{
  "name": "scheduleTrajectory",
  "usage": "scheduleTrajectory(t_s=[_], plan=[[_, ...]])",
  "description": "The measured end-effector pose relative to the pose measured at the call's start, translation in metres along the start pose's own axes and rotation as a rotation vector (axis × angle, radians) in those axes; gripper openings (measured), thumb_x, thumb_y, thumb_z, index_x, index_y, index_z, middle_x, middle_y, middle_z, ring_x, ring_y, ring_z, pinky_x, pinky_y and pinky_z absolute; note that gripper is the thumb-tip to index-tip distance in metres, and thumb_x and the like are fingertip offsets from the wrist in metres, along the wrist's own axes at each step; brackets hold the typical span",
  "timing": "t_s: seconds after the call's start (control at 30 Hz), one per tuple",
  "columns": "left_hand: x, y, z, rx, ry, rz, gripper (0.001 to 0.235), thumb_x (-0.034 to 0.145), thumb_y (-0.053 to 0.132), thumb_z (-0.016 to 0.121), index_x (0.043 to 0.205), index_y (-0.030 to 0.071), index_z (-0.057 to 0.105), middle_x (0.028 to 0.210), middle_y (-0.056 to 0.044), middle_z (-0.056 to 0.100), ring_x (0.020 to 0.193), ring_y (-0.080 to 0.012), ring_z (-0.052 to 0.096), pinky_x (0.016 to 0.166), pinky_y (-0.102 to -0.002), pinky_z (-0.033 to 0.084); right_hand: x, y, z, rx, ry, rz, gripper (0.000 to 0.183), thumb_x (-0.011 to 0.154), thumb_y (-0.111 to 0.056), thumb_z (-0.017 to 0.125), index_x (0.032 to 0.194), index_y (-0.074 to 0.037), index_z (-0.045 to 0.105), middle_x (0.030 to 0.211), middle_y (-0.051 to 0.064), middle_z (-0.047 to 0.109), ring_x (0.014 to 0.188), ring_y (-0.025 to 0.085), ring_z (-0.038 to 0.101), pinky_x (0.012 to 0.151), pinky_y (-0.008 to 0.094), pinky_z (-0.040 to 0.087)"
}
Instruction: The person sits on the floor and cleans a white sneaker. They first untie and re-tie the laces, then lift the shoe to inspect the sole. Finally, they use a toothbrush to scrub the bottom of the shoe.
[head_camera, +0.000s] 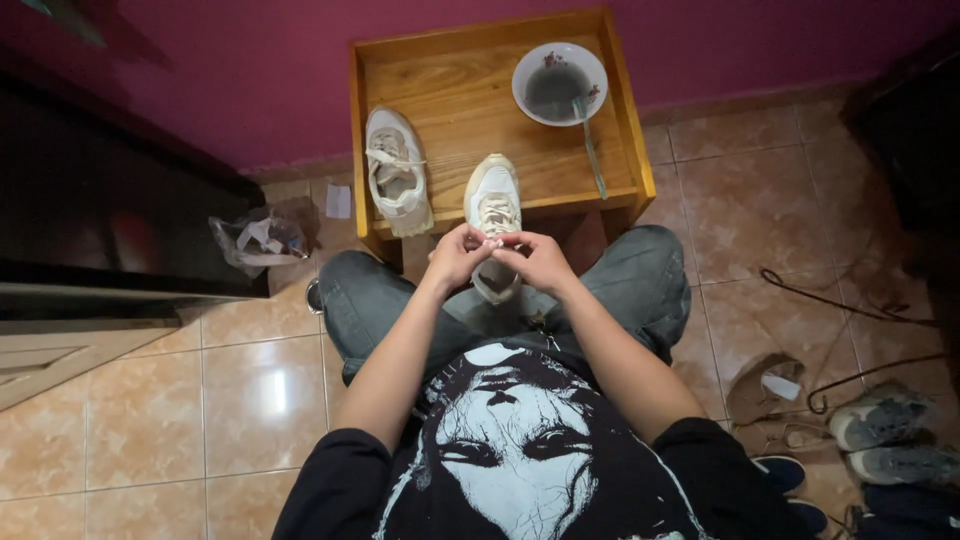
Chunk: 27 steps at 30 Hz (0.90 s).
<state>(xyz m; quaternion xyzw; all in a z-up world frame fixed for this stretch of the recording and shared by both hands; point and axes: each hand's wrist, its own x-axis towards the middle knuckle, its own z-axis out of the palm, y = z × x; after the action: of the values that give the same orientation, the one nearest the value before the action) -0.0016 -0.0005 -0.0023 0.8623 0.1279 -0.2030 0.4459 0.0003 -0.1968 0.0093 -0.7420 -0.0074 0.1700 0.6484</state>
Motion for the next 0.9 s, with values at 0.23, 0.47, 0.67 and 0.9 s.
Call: scheduleTrajectory(t_s=[0.23, 0.47, 0.67, 0.9], plan=[[-0.008, 0.002, 0.024, 0.212, 0.188, 0.183, 0.021, 0.089, 0.046, 0.074, 0.1, 0.031, 0.066, 0.093, 0.014, 0.076, 0.114, -0.0096, 0.066, 0.103, -0.036, 0.032, 0.02, 0.047, 0.014, -0.042, 0.225, 0.095, 0.016, 0.092, -0.033, 0.08, 0.103, -0.021, 0.082, 0.084, 0.0, 0.078, 0.078, 0.008, 0.071, 0.07, 0.027, 0.058], [-0.013, 0.014, 0.022, 0.475, 0.489, 0.465, 0.016, 0.09, 0.039, 0.076, 0.093, 0.025, 0.069, 0.085, 0.009, 0.071, 0.113, -0.0113, 0.06, 0.102, -0.044, 0.031, 0.012, 0.016, 0.006, -0.247, 0.162, -0.083, 0.018, 0.094, -0.025, 0.073, 0.106, -0.014, 0.08, 0.096, 0.014, 0.078, 0.097, 0.027, 0.075, 0.078, 0.038, 0.06], [0.002, 0.006, 0.03, 0.637, 0.554, 0.602, 0.014, 0.091, 0.043, 0.07, 0.09, 0.029, 0.065, 0.074, 0.005, 0.067, 0.108, -0.0125, 0.059, 0.1, -0.046, 0.029, 0.027, 0.044, 0.005, -0.421, 0.071, -0.002, 0.027, 0.074, -0.018, 0.077, 0.101, -0.022, 0.08, 0.099, 0.003, 0.079, 0.09, 0.019, 0.075, 0.079, 0.033, 0.061], [-0.012, 0.013, 0.033, 0.755, 0.657, 0.683, 0.013, 0.094, 0.043, 0.059, 0.09, 0.03, 0.057, 0.079, 0.007, 0.066, 0.106, -0.0125, 0.055, 0.098, -0.042, 0.029, 0.041, 0.046, 0.005, -0.581, -0.045, -0.031, 0.026, 0.075, -0.018, 0.075, 0.1, -0.012, 0.075, 0.1, 0.013, 0.076, 0.106, 0.035, 0.071, 0.088, 0.046, 0.058]])
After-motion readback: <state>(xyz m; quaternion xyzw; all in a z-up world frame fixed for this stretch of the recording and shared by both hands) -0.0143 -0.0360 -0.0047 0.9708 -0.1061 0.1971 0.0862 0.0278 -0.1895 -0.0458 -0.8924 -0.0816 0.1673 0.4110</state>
